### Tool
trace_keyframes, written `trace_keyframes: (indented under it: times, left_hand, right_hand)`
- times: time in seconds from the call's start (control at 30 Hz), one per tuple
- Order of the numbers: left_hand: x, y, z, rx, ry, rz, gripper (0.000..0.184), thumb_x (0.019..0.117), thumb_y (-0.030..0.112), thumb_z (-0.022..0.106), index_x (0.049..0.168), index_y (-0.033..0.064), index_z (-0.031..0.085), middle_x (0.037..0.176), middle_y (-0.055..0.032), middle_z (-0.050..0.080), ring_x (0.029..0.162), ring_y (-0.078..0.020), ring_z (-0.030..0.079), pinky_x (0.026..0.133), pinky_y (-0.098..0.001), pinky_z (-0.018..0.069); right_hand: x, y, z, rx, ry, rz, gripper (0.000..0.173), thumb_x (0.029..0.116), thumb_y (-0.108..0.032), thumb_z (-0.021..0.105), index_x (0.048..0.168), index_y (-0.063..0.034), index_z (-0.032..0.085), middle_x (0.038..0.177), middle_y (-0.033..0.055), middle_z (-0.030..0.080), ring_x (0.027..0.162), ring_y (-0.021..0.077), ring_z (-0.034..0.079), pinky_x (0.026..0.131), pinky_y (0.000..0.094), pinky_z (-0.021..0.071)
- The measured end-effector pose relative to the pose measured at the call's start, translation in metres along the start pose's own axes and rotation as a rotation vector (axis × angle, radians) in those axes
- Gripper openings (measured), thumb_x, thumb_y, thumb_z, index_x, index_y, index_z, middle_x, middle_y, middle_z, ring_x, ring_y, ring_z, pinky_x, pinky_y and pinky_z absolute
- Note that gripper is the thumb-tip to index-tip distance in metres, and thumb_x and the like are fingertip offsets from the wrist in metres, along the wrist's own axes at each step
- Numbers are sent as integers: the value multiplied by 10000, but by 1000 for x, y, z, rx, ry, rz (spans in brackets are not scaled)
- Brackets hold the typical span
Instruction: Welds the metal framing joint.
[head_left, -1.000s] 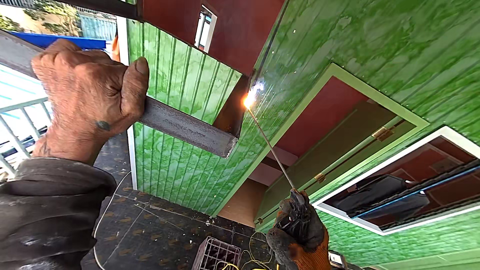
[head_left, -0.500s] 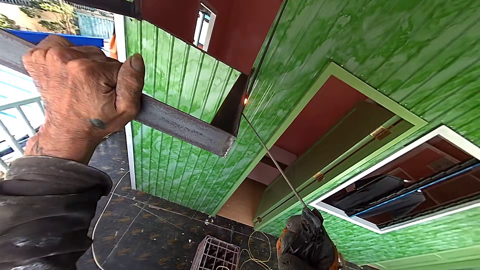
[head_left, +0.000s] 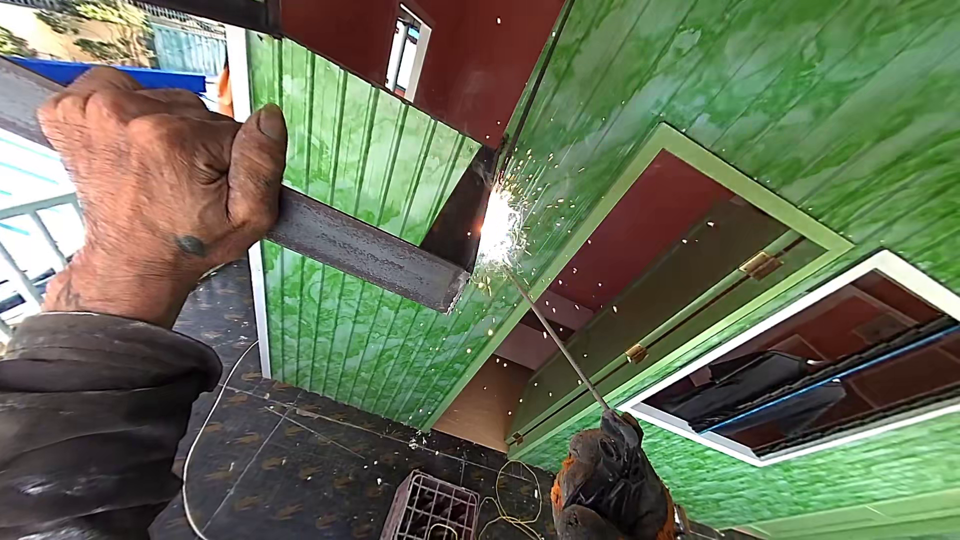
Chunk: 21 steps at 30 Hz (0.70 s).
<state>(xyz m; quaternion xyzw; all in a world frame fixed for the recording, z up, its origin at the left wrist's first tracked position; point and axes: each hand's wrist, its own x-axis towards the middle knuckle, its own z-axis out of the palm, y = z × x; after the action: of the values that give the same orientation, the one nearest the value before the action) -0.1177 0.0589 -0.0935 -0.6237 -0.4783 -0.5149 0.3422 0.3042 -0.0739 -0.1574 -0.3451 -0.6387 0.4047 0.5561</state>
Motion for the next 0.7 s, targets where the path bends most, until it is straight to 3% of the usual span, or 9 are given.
trace_keyframes:
  times: [0.13,0.23,0.33,0.43,0.47,0.57,0.7]
  left_hand:
    - [0,1,-1,-2,-14,-19,626,1093,436,342,590,63,312,516,-188,401,515,-393,468,562,-568,324]
    - [-1,0,-1,0,-9,-14,627,1095,429,338,591,57,307,520,-193,394,522,-398,464,572,-562,322]
    - [-1,0,-1,5,-2,-12,615,1096,418,348,592,67,307,515,-185,394,517,-391,466,572,-560,325]
    - [1,5,-2,11,-8,-18,604,1099,388,337,594,58,302,516,-192,387,523,-402,466,580,-565,324]
    - [2,8,-4,19,-11,-17,600,1101,374,330,595,52,299,516,-196,380,520,-409,463,577,-565,320]
    - [4,16,-8,31,-10,-13,599,1103,335,338,585,38,292,516,-206,366,528,-414,455,590,-558,317]
    - [6,17,-8,50,-1,5,587,1099,315,345,579,46,303,509,-195,377,533,-408,467,617,-559,328]
  right_hand:
    - [2,-6,3,34,-3,20,409,850,-150,828,1210,-158,635,926,-69,727,765,28,691,678,226,607]
    - [14,-46,22,-6,169,301,333,759,12,815,1011,-141,660,783,-63,696,696,40,678,690,235,607]
    - [6,-19,10,-22,20,33,457,786,-119,862,1174,-224,646,965,-128,736,863,-16,695,783,196,605]
    - [5,-17,10,-132,-22,-53,494,820,-150,854,1244,-152,601,1038,-126,718,922,-26,678,811,204,600]
    - [5,-20,13,-194,-34,-75,528,822,-149,851,1280,-109,591,1094,-135,714,989,-45,663,874,196,584]
    - [3,-29,20,-319,-46,-104,563,801,-161,865,1274,-43,584,1143,-128,706,1070,-67,635,937,189,558]
    - [1,-30,25,-285,-61,-97,560,808,-158,864,1288,-86,584,1146,-131,709,1057,-39,656,931,213,575]
